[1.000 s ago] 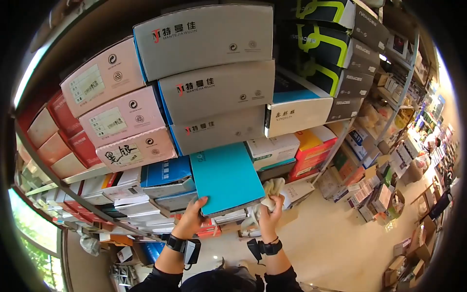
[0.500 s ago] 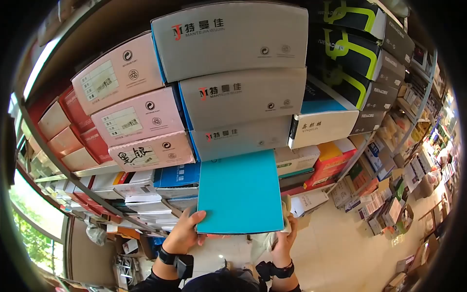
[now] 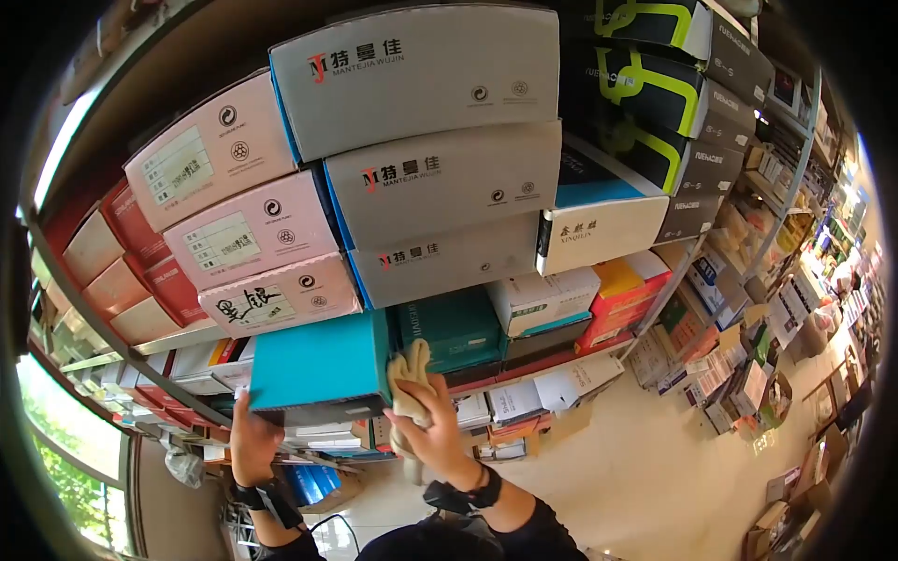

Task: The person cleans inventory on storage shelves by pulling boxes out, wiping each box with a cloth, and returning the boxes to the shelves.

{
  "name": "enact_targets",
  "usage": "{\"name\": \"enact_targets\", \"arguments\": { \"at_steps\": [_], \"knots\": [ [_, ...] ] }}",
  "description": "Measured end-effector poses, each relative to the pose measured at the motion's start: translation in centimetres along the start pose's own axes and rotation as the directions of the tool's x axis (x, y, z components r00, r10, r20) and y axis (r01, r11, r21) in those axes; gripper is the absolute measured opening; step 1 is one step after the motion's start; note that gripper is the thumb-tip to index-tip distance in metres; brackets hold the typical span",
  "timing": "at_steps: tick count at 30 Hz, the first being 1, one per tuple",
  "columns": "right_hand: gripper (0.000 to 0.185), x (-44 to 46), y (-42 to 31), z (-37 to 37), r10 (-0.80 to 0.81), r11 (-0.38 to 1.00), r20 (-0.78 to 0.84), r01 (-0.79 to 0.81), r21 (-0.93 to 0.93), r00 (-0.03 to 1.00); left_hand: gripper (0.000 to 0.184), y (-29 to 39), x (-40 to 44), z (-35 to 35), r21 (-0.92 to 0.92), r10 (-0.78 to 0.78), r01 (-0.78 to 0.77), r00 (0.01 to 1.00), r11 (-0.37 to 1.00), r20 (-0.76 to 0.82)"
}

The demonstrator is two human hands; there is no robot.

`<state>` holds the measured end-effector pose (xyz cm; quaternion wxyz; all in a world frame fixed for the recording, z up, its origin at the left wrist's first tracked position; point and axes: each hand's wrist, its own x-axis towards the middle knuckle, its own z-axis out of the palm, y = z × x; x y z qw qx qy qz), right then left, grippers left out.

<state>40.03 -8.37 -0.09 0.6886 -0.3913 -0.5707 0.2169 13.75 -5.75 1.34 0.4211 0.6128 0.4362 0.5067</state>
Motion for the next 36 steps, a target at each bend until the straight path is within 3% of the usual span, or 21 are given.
{"name": "enact_targets", "arguments": {
  "at_steps": [1,2,5,8,10,12,14,16,17,19,22,23,24,26,28,30,32,33,34,35,36],
  "knots": [
    [0.035,0.3,-0.2,0.9,-0.029,0.999,-0.041,0.027,-0.042,0.999,0.043,3.7,0.9,2.3,-0.769,-0.227,0.159,0.974,0.619,0.019],
    [0.035,0.5,0.2,1.7,-0.044,0.997,-0.097,0.037,-0.072,0.994,0.043,4.0,1.5,3.1,-0.77,-0.227,0.16,0.974,0.618,0.02],
    [0.033,1.8,2.0,3.0,-0.102,0.976,-0.198,0.059,-0.21,0.975,0.034,2.4,2.6,4.3,-0.327,-0.068,0.027,0.991,0.945,-0.116],
    [0.031,3.5,3.6,3.8,-0.116,0.952,-0.211,0.049,-0.302,0.971,0.017,-1.9,4.8,3.9,0.173,0.011,0.04,0.96,0.984,-0.281],
    [0.034,3.9,2.7,3.3,-0.093,0.954,-0.184,0.035,-0.299,0.979,0.017,-1.8,4.4,4.9,0.061,-0.027,0.047,0.956,0.997,-0.293],
    [0.034,2.9,1.7,3.5,-0.369,0.853,-0.206,0.241,-0.464,0.906,0.017,-1.5,3.7,6.3,-0.168,-0.1,0.051,0.949,0.984,-0.299],
    [0.037,2.9,1.3,3.8,-0.601,0.684,0.043,0.541,-0.489,0.798,0.015,-1.8,3.2,6.8,-0.272,-0.207,0.138,0.947,0.952,-0.245],
    [0.032,3.1,0.9,5.1,-0.495,0.477,0.303,0.546,-0.689,0.814,0.014,-2.6,3.2,7.5,-0.28,-0.194,0.131,0.958,0.951,-0.21],
    [0.032,2.8,1.4,5.6,-0.49,0.48,0.296,0.537,-0.694,0.82,0.013,-3.1,3.2,7.8,-0.29,-0.173,0.115,0.968,0.95,-0.184],
    [0.03,2.2,3.1,6.4,-0.51,0.327,0.366,0.57,-0.754,0.778,0.012,-4.0,3.3,8.0,-0.272,-0.164,0.106,0.966,0.956,-0.2],
    [0.029,0.7,4.7,5.5,-0.416,0.412,0.444,0.6,-0.686,0.794,0.012,-3.8,3.1,8.4,-0.291,-0.175,0.107,0.959,0.951,-0.222],
    [0.029,0.0,5.1,4.9,-0.286,0.481,0.482,0.559,-0.675,0.828,0.015,-4.2,2.9,8.6,-0.321,-0.234,0.171,0.957,0.931,-0.169],
    [0.029,-0.8,5.6,4.1,-0.282,0.486,0.482,0.557,-0.674,0.829,0.019,-4.4,2.7,8.8,-0.349,-0.289,0.234,0.95,0.908,-0.115],
    [0.031,-2.3,6.7,2.2,-0.297,0.646,0.346,0.454,-0.613,0.89,0.031,-4.8,2.0,9.9,-0.212,-0.352,0.344,0.936,0.914,0.005],
    [0.042,-2.8,6.6,-0.5,-0.202,0.86,0.061,0.207,-0.467,0.977,0.03,-4.4,2.0,11.7,-0.102,-0.354,0.368,0.926,0.924,0.133],
    [0.058,-3.6,9.2,-3.3,0.096,0.985,-0.259,-0.129,-0.114,0.961,0.021,-6.1,2.6,13.5,-0.042,-0.218,0.246,0.918,0.968,0.332],
    [0.07,-1.8,8.7,-6.9,0.43,0.898,-0.203,-0.394,0.194,0.88,0.042,-5.3,2.7,16.9,-0.112,0.06,-0.021,0.93,0.993,0.361],
    [0.073,-0.2,7.8,-7.9,0.446,0.886,-0.147,-0.412,0.213,0.883,0.042,-5.0,3.0,18.1,-0.113,0.056,-0.017,0.932,0.993,0.359],
    [0.077,1.1,7.2,-8.8,0.458,0.874,-0.091,-0.429,0.228,0.884,0.053,-4.6,3.4,19.1,0.046,0.045,-0.065,0.938,0.997,0.343],
    [0.074,1.4,8.7,-9.6,0.319,0.946,-0.12,-0.323,-0.02,0.94,0.066,-4.3,3.9,19.9,0.204,0.038,-0.109,0.945,0.973,0.325],
    [0.074,1.9,8.4,-9.9,0.32,0.945,-0.118,-0.325,-0.022,0.94,0.066,-4.2,4.4,20.5,0.203,0.036,-0.106,0.946,0.973,0.323]
  ]
}}
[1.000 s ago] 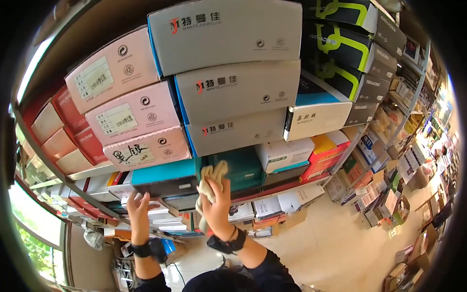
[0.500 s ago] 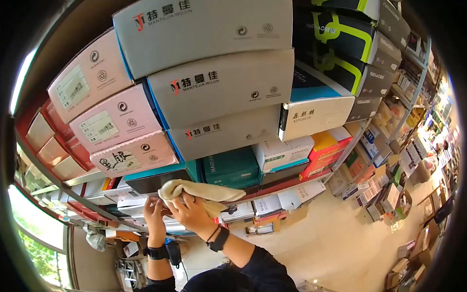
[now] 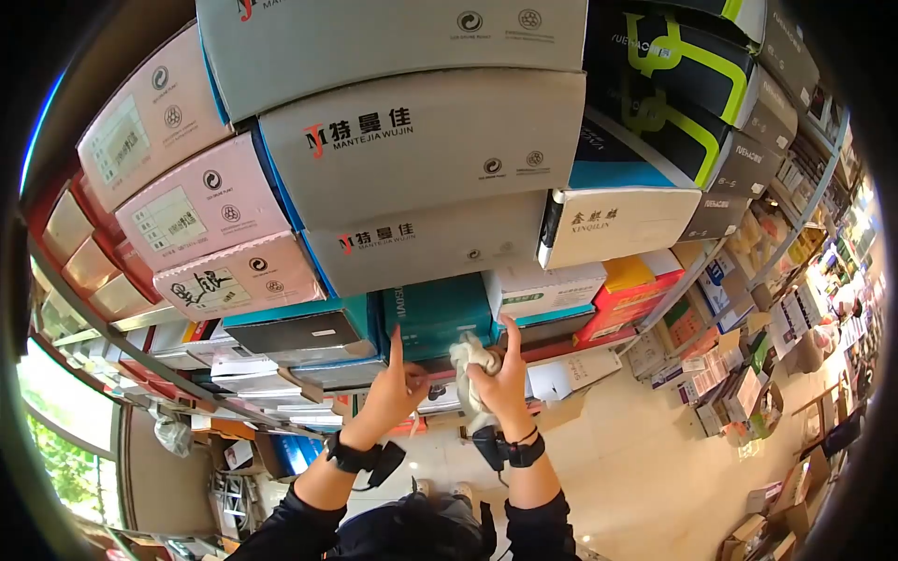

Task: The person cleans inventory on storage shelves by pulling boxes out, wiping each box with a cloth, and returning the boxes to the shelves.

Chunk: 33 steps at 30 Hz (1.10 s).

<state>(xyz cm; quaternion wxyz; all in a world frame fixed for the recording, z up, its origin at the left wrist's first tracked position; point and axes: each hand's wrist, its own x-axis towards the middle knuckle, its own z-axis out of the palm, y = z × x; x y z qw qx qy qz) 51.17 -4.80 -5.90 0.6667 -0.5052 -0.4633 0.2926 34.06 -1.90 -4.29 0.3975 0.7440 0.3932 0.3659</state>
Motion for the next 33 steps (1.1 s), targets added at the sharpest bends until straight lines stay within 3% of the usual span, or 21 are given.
{"name": "enact_targets", "arguments": {
  "at_steps": [1,2,3,4,6,8,11,15,18,20,24,28,30,33],
  "knots": [
    [0.072,0.3,-1.0,-0.1,-0.079,0.956,0.086,0.1,-0.277,0.993,0.067,-0.2,0.8,0.3,0.109,-0.019,0.026,0.998,0.994,-0.065],
    [0.071,0.6,-1.9,-0.2,-0.131,0.827,0.19,0.213,-0.521,0.973,0.068,-0.6,1.4,0.5,0.216,-0.03,0.058,0.991,0.975,-0.131],
    [0.069,0.6,-2.6,0.7,-0.176,0.744,0.252,0.296,-0.599,0.952,0.068,-1.0,1.7,0.6,0.216,-0.032,0.06,0.991,0.975,-0.132],
    [0.069,0.7,-2.8,1.5,-0.173,0.745,0.251,0.293,-0.6,0.953,0.07,-1.4,1.9,0.8,0.324,-0.039,0.074,0.993,0.943,-0.113],
    [0.07,1.2,-3.1,2.7,0.106,0.55,0.379,0.263,-0.792,0.919,0.073,-1.9,2.1,1.1,0.428,-0.049,0.084,0.995,0.9,-0.092],
    [0.072,1.8,-1.4,3.2,0.094,0.535,0.397,0.29,-0.794,0.913,0.069,-2.1,1.9,1.3,0.501,0.067,0.001,0.991,0.865,-0.117],
    [0.071,1.8,-1.6,4.0,0.093,0.463,0.393,0.31,-0.83,0.915,0.066,-2.1,1.4,1.4,0.577,0.041,0.023,0.994,0.817,-0.098],
    [0.067,1.1,-2.0,4.1,0.049,0.449,0.398,0.336,-0.828,0.916,0.064,-1.9,0.8,1.3,0.538,0.013,0.043,0.995,0.842,-0.1],
    [0.066,1.7,-2.0,4.2,0.057,0.42,0.419,0.359,-0.834,0.906,0.068,-2.7,0.4,1.4,0.472,0.007,0.034,0.996,0.881,-0.084],
    [0.065,2.2,-2.4,4.2,0.046,0.419,0.431,0.375,-0.827,0.901,0.074,-3.3,0.2,1.5,0.211,-0.015,0.06,0.978,0.976,-0.21],
    [0.067,2.2,-2.6,3.8,0.102,0.433,0.482,0.398,-0.809,0.87,0.081,-2.3,-0.1,1.7,0.198,-0.058,0.106,0.97,0.974,-0.238],
    [0.066,2.2,-2.6,3.6,0.068,0.426,0.487,0.416,-0.803,0.871,0.088,-2.7,0.4,1.1,0.292,-0.083,0.143,0.975,0.946,-0.208],
    [0.067,2.6,-3.3,3.1,0.116,0.387,0.502,0.427,-0.817,0.857,0.089,-2.9,0.7,1.1,0.431,-0.115,0.19,0.974,0.882,-0.195],
    [0.069,3.2,-3.1,2.3,0.158,0.35,0.45,0.376,-0.858,0.879,0.089,-4.4,1.2,1.6,0.388,-0.058,0.14,0.974,0.911,-0.217]
  ]
}}
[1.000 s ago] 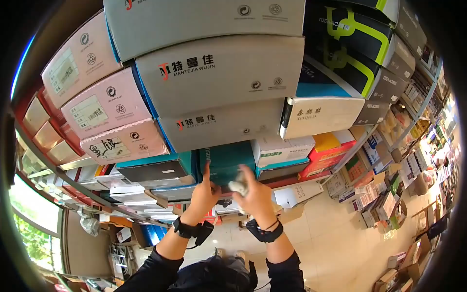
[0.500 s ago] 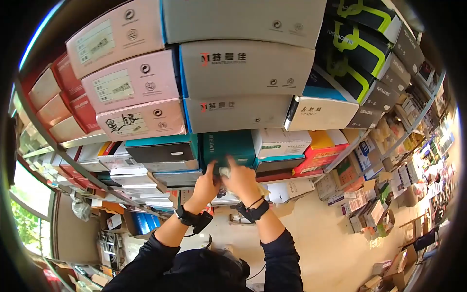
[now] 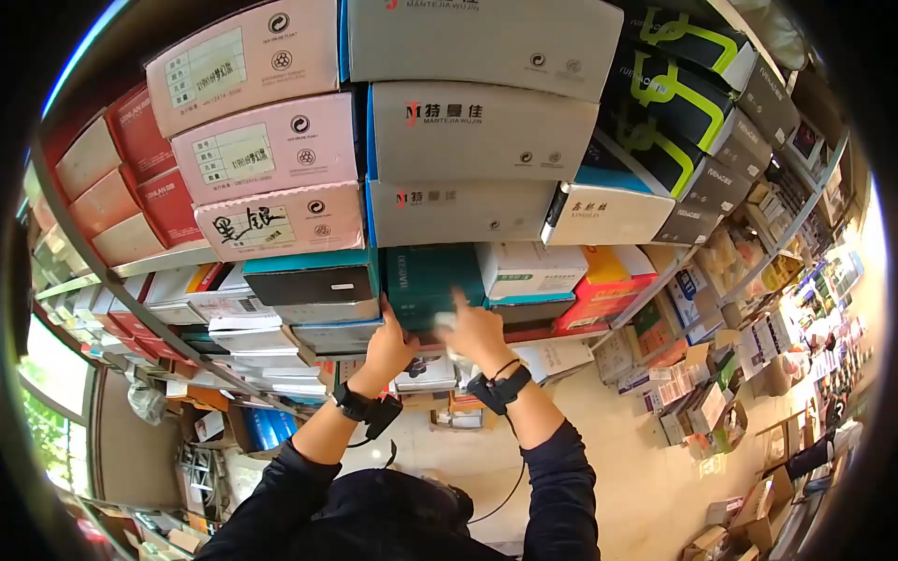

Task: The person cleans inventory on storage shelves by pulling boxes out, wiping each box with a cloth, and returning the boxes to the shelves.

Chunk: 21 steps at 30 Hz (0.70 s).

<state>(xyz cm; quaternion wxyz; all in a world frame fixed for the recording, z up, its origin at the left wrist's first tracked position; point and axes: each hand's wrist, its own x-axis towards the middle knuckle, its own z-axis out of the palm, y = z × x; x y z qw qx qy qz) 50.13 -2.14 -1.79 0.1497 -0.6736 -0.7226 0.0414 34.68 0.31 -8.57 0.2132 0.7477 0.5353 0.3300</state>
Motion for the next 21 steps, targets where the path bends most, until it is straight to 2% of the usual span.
{"name": "enact_targets", "arguments": {
  "at_steps": [1,2,5,7,9,13,16,17,18,19,21],
  "knots": [
    [0.07,0.0,0.5,0.2,0.063,0.998,-0.028,-0.063,0.0,0.998,0.089,0.0,0.0,0.1,-0.003,0.0,0.0,1.0,1.0,0.004],
    [0.072,0.0,1.2,1.4,-0.002,1.0,-0.097,0.002,0.006,0.995,0.089,-0.1,0.1,0.3,-0.038,-0.012,0.011,1.0,0.999,-0.008],
    [0.072,-0.1,0.8,0.9,0.027,0.999,-0.002,-0.027,-0.045,1.0,0.085,1.3,-0.2,-0.9,-0.122,-0.048,0.051,0.999,0.991,0.023],
    [0.069,-0.1,1.0,1.1,0.024,0.999,-0.013,-0.025,-0.044,1.0,0.082,1.4,-0.3,-1.4,-0.159,-0.061,0.069,0.996,0.985,0.058],
    [0.066,-0.1,1.3,1.2,-0.012,1.0,-0.019,0.012,0.0,1.0,0.081,1.0,-0.5,-1.4,-0.223,-0.025,0.031,0.999,0.974,0.03],
    [0.065,-0.2,0.9,0.5,-0.016,1.0,0.004,0.016,-0.01,1.0,0.084,0.6,-0.8,-1.4,-0.193,-0.023,0.038,0.997,0.98,0.079],
    [0.065,-0.1,0.9,-0.4,-0.017,0.999,0.045,0.019,-0.039,0.999,0.087,1.2,-0.6,-1.7,-0.282,0.055,-0.048,0.998,0.958,0.014],
    [0.064,-0.3,1.0,-0.7,-0.024,1.0,0.054,0.024,0.016,0.998,0.087,1.6,-0.5,-2.2,-0.486,-0.018,0.099,0.986,0.868,0.168],
    [0.064,-0.4,1.1,-0.9,-0.033,0.997,0.062,0.028,0.07,0.998,0.088,2.1,-0.4,-2.8,-0.64,-0.051,0.262,0.943,0.722,0.328],
    [0.064,-0.8,1.3,-0.5,-0.039,0.997,0.064,0.035,0.069,0.997,0.088,2.0,-0.5,-2.8,-0.642,-0.055,0.262,0.945,0.721,0.323],
    [0.068,-2.3,2.1,1.6,0.024,0.981,-0.119,0.0,0.193,0.993,0.086,1.9,-0.4,-2.8,-0.78,0.042,0.331,0.909,0.531,0.414]
  ]
}}
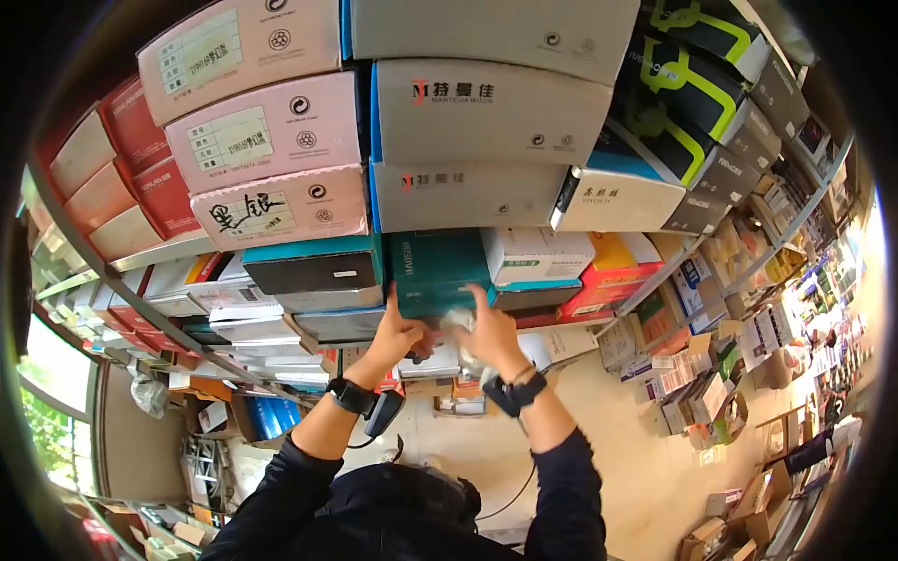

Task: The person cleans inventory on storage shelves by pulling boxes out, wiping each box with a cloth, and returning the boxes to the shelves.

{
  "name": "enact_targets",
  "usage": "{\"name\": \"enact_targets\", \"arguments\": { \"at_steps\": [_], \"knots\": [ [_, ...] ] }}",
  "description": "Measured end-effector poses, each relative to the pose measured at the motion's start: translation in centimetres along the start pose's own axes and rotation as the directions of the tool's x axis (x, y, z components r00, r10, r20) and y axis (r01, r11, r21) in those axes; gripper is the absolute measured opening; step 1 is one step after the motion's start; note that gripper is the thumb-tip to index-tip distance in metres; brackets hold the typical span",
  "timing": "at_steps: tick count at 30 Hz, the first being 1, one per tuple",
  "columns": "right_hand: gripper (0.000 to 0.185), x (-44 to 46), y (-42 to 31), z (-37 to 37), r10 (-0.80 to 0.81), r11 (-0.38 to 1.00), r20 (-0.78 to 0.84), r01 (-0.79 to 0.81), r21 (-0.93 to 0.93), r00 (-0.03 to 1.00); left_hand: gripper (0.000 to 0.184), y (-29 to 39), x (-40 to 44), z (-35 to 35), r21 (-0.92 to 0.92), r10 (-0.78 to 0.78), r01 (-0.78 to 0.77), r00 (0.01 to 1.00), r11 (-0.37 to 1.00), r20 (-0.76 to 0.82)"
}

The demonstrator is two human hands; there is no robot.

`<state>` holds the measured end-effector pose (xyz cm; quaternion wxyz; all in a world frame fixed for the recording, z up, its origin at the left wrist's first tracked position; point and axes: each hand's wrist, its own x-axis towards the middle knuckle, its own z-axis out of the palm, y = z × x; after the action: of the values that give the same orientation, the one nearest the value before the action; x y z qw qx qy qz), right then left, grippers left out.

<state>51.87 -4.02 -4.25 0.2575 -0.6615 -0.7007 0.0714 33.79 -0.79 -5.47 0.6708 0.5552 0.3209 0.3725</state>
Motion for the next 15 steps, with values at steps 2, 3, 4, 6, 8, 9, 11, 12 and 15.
{"name": "enact_targets", "arguments": {
  "at_steps": [2,3,4,6,8,9,11,12,15],
  "knots": [
    [0.073,-2.3,1.6,2.5,0.085,0.947,-0.124,-0.041,0.317,0.989,0.086,0.8,-0.6,-0.1,-0.066,-0.005,0.006,1.0,0.998,0.017],
    [0.076,-2.9,2.5,4.0,0.076,0.875,-0.129,-0.004,0.485,0.989,0.086,1.1,-0.7,-0.1,-0.13,-0.011,0.016,0.999,0.991,0.038],
    [0.08,-3.2,2.1,4.6,0.078,0.769,-0.129,0.023,0.639,0.989,0.086,0.8,-0.7,-0.2,-0.138,-0.009,0.014,0.999,0.99,0.036],
    [0.086,-3.6,2.1,4.7,0.101,0.766,-0.017,-0.066,0.64,0.995,0.085,0.0,-0.7,-0.6,-0.11,0.017,-0.011,0.999,0.994,0.052],
    [0.089,-3.1,1.9,5.3,0.141,0.744,-0.01,-0.099,0.661,0.99,0.084,-1.1,-0.4,-0.5,-0.04,0.033,-0.031,0.999,0.999,0.041],
    [0.091,-2.7,1.7,5.4,0.173,0.814,0.015,-0.152,0.56,0.985,0.084,-1.5,-0.4,0.0,0.094,0.066,-0.063,0.998,0.994,-0.025],
    [0.091,-2.3,1.4,5.1,0.229,0.848,0.05,-0.225,0.481,0.972,0.084,-2.0,-0.6,0.7,0.235,0.11,-0.089,0.991,0.968,-0.079],
    [0.092,-2.1,0.9,4.8,0.283,0.872,0.087,-0.294,0.391,0.955,0.084,-2.2,-0.6,1.0,0.208,0.018,-0.001,0.997,0.978,-0.079],
    [0.087,-1.7,0.1,4.7,0.329,0.929,-0.014,-0.32,0.186,0.944,0.084,-3.6,0.0,0.3,0.184,-0.127,0.141,0.988,0.973,-0.086]
  ]
}}
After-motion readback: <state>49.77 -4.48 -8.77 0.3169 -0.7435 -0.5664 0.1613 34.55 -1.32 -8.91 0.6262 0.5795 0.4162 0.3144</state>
